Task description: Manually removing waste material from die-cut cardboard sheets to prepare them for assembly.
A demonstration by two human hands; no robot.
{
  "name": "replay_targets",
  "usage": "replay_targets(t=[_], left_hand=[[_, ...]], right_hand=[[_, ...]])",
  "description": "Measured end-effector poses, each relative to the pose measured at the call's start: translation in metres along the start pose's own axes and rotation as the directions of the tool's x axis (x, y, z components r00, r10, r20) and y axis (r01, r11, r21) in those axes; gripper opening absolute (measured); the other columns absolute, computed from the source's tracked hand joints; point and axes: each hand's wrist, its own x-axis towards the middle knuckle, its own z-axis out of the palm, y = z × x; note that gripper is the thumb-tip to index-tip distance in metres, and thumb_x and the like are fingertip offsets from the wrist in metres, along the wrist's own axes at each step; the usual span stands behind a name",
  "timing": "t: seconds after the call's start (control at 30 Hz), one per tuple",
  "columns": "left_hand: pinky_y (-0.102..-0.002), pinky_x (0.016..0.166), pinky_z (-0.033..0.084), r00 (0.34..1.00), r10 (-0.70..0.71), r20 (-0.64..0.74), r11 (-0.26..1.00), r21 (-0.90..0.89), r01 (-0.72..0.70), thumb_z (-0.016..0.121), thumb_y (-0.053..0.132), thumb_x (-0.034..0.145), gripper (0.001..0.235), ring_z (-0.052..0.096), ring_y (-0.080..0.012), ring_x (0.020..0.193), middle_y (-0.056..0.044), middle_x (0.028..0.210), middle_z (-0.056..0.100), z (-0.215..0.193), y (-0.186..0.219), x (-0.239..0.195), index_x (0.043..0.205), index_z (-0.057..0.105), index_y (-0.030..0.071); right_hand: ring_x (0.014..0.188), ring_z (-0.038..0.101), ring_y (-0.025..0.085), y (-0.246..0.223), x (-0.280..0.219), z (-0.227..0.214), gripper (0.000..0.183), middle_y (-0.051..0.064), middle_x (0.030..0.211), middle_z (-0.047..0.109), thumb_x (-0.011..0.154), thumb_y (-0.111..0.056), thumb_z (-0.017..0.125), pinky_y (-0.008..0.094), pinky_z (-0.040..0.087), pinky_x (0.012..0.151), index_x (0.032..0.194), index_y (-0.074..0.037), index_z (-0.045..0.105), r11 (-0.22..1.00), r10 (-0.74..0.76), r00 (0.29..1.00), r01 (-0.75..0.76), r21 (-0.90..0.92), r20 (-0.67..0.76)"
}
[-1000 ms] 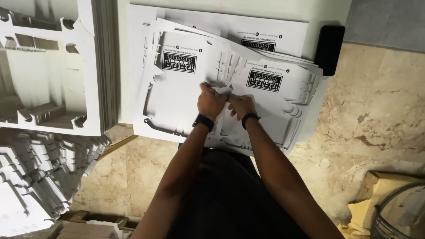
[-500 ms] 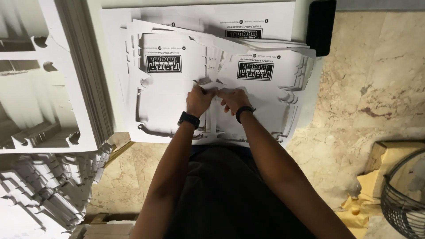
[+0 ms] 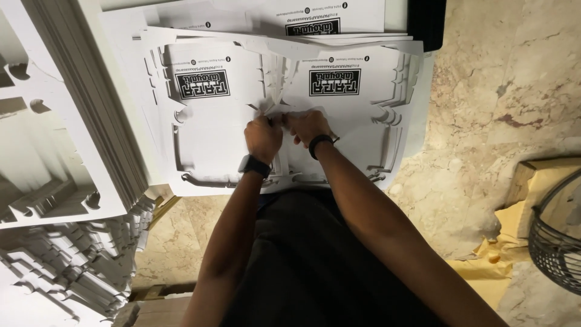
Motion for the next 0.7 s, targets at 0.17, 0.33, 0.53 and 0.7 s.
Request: replay_targets(t=[0.17, 0.33, 0.53, 0.7], left_hand=[[-0.035, 0.055, 0.055, 0.995, 0.029, 0.095, 0.938, -0.346, 0.006, 0.069, 0.043, 0.092, 0.044, 0.066, -0.019, 0.053, -0.003, 0.051, 0.062, -0.016, -0.011, 0.011, 0.061, 0.065, 0.012], [-0.039, 0.046, 0.056, 0.985, 0.091, -0.144, 0.996, 0.02, -0.089, 0.065, 0.024, 0.09, 0.027, 0.073, -0.033, 0.059, -0.014, 0.057, 0.067, 0.024, -0.014, 0.015, 0.071, 0.072, 0.006], [-0.051, 0.049, 0.055, 0.764, 0.56, -0.321, 0.821, 0.339, -0.459, 0.068, 0.02, 0.084, 0.018, 0.071, -0.0407, 0.061, -0.016, 0.062, 0.068, 0.024, -0.016, -0.014, 0.074, 0.069, 0.005], [-0.051, 0.059, 0.055, 0.993, 0.075, -0.091, 0.994, -0.075, -0.082, 0.065, 0.032, 0.083, 0.033, 0.072, -0.039, 0.065, -0.013, 0.054, 0.065, 0.008, -0.024, 0.024, 0.061, 0.071, 0.009]], right_hand=[[0.036, 0.05, 0.011, -0.013, -0.015, -0.011, 0.036, 0.005, 0.053, 0.066, 0.085, -0.044, 0.07, 0.025, 0.043, 0.042, 0.078, -0.009, 0.075, 0.999, -0.04, 0.998, 0.04, 0.011, 0.04], [0.039, 0.06, 0.013, 0.0, -0.008, -0.007, 0.025, 0.001, 0.05, 0.063, 0.083, -0.025, 0.074, 0.023, 0.05, 0.044, 0.099, -0.005, 0.076, 0.997, -0.054, 0.998, 0.055, -0.052, 0.008], [0.045, 0.062, 0.016, -0.026, -0.045, -0.029, 0.02, -0.001, 0.048, 0.062, 0.082, -0.031, 0.068, 0.028, 0.05, 0.051, 0.076, -0.013, 0.075, 0.995, -0.068, 0.998, 0.068, -0.068, 0.008], [0.05, 0.065, 0.014, -0.009, -0.022, -0.022, 0.035, -0.001, 0.052, 0.066, 0.079, -0.051, 0.067, 0.029, 0.051, 0.058, 0.073, -0.017, 0.076, 0.999, -0.028, 0.999, 0.028, -0.026, 0.031]])
